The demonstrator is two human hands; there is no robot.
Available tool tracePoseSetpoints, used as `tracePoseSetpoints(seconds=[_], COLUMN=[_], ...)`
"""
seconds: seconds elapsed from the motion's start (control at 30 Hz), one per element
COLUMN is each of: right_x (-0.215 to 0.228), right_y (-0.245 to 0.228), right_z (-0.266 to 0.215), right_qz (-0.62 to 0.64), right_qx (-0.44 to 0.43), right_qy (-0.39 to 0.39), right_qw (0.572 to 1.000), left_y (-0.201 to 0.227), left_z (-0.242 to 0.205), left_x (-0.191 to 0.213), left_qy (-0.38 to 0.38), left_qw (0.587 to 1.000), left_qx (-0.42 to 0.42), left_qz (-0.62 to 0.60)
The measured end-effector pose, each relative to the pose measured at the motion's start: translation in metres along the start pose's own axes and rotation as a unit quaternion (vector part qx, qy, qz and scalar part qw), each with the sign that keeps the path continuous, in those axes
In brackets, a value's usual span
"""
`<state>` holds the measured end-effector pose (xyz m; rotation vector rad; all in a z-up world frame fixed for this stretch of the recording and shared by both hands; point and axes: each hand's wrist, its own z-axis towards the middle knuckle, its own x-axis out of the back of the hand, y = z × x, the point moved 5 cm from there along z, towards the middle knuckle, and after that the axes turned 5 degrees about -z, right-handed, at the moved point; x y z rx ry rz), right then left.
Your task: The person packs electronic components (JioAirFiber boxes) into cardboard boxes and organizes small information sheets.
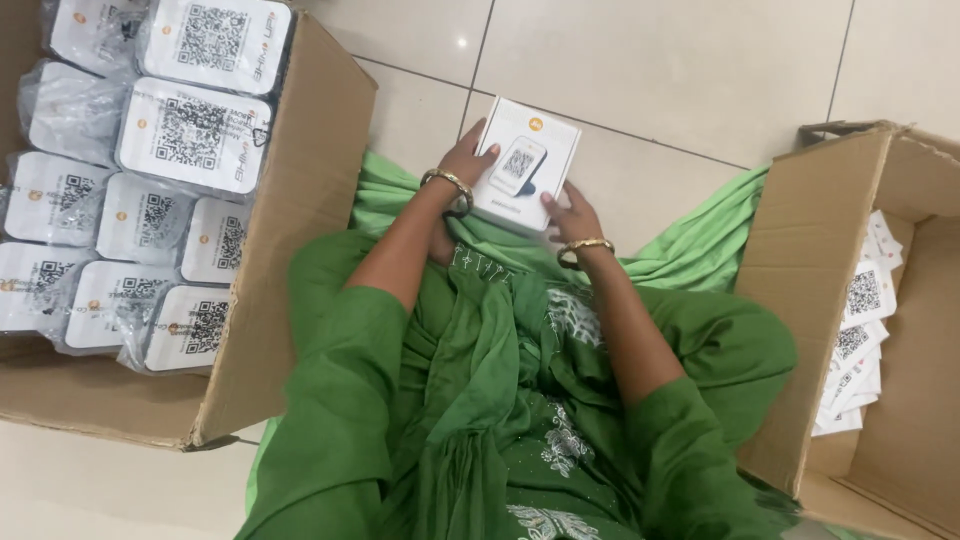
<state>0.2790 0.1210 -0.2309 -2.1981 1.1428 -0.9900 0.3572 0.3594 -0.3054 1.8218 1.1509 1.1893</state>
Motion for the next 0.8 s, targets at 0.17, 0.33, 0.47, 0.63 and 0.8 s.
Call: tracePoseSetpoints(seconds=[0.17, 0.33, 0.47, 0.63, 0.8], right_x=[0.015, 0.011, 0.011, 0.009, -0.002], right_y=[0.004, 0.002, 0.001, 0.022, 0.029], right_z=[0.002, -0.004, -0.014, -0.001, -0.051], right_qz=[0.165, 0.225, 0.325, 0.478, 0.515], right_qx=[-0.034, -0.054, -0.070, -0.136, -0.121], right_qy=[0.038, -0.002, 0.007, 0.070, 0.096], right_qw=[0.985, 0.973, 0.943, 0.865, 0.843], left_y=[-0.008, 0.008, 0.077, 0.070, 0.065], left_z=[0.003, -0.019, -0.075, -0.076, -0.074], left_x=[-0.026, -0.029, -0.004, -0.006, -0.003], left_qy=[-0.022, -0.087, -0.130, -0.167, -0.213], left_qw=[0.992, 0.973, 0.956, 0.929, 0.934], left_qx=[-0.014, 0.067, 0.133, 0.199, 0.215], left_qz=[-0.121, -0.205, -0.225, -0.263, -0.190])
